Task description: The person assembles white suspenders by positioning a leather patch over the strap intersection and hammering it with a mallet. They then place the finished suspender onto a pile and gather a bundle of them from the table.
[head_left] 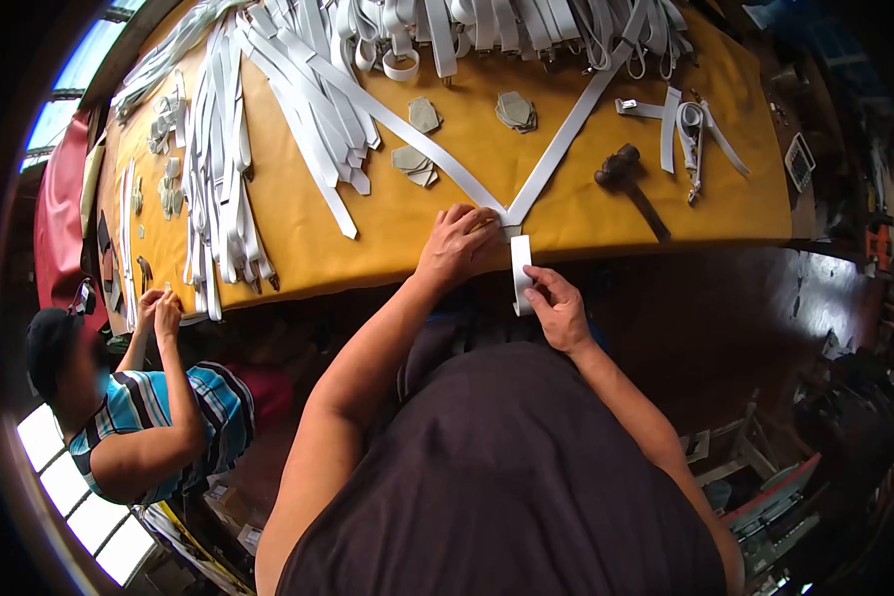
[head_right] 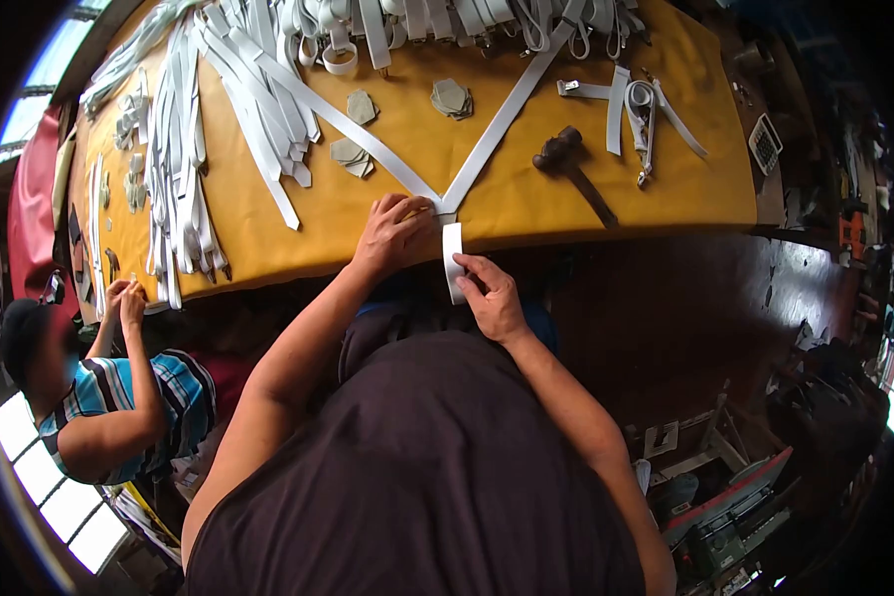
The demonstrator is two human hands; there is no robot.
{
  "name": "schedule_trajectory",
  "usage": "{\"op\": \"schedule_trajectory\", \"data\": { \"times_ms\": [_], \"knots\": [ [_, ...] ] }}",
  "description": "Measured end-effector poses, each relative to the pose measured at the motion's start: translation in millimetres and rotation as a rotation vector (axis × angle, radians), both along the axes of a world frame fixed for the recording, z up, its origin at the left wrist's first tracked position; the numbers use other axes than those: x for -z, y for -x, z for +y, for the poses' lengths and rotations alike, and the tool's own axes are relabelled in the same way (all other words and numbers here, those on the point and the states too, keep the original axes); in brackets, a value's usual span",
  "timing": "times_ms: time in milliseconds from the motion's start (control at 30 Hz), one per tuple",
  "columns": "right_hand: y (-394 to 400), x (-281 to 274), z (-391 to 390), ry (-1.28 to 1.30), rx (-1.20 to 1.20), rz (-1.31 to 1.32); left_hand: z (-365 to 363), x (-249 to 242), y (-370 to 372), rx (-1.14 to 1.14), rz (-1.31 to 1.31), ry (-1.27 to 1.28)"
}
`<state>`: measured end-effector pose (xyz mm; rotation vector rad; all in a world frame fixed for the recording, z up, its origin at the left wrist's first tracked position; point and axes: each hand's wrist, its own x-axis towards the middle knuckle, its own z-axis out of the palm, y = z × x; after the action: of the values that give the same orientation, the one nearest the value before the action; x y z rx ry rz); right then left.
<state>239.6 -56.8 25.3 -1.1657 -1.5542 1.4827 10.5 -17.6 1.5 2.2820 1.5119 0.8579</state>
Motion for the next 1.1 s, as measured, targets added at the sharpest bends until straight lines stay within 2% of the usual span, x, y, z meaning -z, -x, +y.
{"op": "schedule_trajectory", "data": {
  "times_ms": [100,200,300,433,833,1100],
  "knots": [
    [13.5,-10.0,12.4,-0.056,-0.009,-0.016,-1.3,-3.1,-2.8,-0.034,-0.035,0.008],
    [23.1,24.6,5.9,-0.008,0.041,0.004,-1.4,0.1,0.9,-0.041,-0.022,0.004],
    [23.2,35.0,0.6,0.057,0.084,-0.056,0.7,0.0,0.4,-0.025,-0.023,-0.003],
    [23.4,33.5,0.4,0.067,0.078,-0.116,-1.7,-5.1,-2.4,-0.041,-0.013,0.004],
    [28.2,27.9,1.8,0.190,0.119,-0.056,-0.5,-7.6,-1.9,-0.031,-0.024,0.018],
    [27.4,23.8,3.8,0.170,0.120,-0.080,0.0,-5.1,-1.1,-0.015,0.008,-0.009]
  ]
}}
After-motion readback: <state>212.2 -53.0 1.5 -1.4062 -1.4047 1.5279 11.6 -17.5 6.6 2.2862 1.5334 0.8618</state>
